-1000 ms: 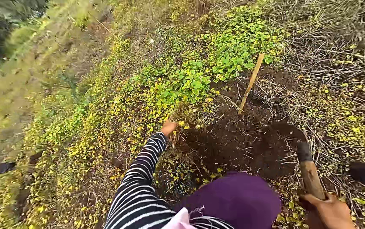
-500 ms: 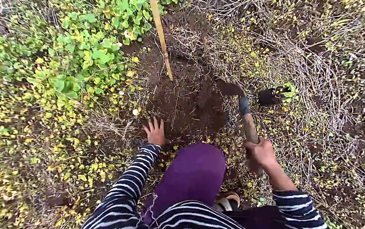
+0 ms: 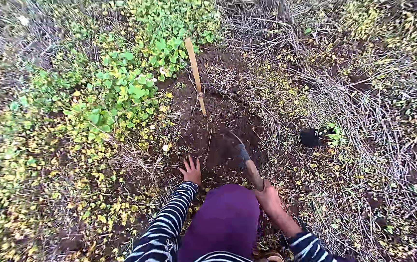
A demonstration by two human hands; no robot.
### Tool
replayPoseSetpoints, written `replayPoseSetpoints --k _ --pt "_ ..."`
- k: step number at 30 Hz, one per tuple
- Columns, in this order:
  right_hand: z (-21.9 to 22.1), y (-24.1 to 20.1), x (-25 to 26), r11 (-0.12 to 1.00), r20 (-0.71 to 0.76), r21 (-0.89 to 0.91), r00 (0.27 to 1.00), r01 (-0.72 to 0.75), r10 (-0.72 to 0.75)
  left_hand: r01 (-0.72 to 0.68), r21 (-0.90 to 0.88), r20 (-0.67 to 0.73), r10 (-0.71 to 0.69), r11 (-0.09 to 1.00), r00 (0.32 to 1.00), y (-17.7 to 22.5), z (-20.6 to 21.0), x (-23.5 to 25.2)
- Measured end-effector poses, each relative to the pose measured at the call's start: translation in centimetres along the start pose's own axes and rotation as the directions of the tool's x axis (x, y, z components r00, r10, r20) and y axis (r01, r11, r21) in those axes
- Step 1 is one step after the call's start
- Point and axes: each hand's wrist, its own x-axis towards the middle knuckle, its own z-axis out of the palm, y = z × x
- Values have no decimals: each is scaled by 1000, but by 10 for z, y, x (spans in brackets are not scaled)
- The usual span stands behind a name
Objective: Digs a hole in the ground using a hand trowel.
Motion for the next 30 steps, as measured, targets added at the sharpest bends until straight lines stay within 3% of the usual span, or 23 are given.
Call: replayPoseSetpoints --k 3,7,9,12,14,16,18,22,25,28,30 --pt "-10 -34 46 974 -102 222 995 37 -15 -12 -33 -16 11 999 1000 -3 3 1" --pt "-84 -112 119 952 -180 289 982 105 -54 -14 -46 -20 13 999 1000 -7 1 5" --pt "-111 -138 132 898 -246 417 969 139 -36 -17 -48 -26 16 999 1000 -8 6 6" --pt "-105 -132 126 785 -301 593 953 177 13 -32 -87 -18 30 996 999 -8 7 6" --pt "-54 -91 110 799 -312 584 948 147 54 -37 -110 -7 36 993 999 -8 5 7" --pt "6 -36 90 863 -213 505 971 17 106 -37 -118 6 38 992 999 -8 4 8" --pt "35 8 57 907 -73 406 985 -115 157 -42 -128 4 43 991 999 -10 7 8" --pt "10 24 8 977 -73 74 976 -201 206 -58 -149 5 59 987 998 -14 9 11" --pt "-24 -2 7 968 -129 -248 992 -34 2 -58 -156 3 59 986 998 -13 11 12" --pt "-72 -26 50 784 -80 -565 928 258 -364 -62 -162 -1 63 985 998 -13 10 12" --pt "-118 -25 98 718 -90 -659 925 223 -369 -61 -147 -5 61 987 998 -13 12 13"
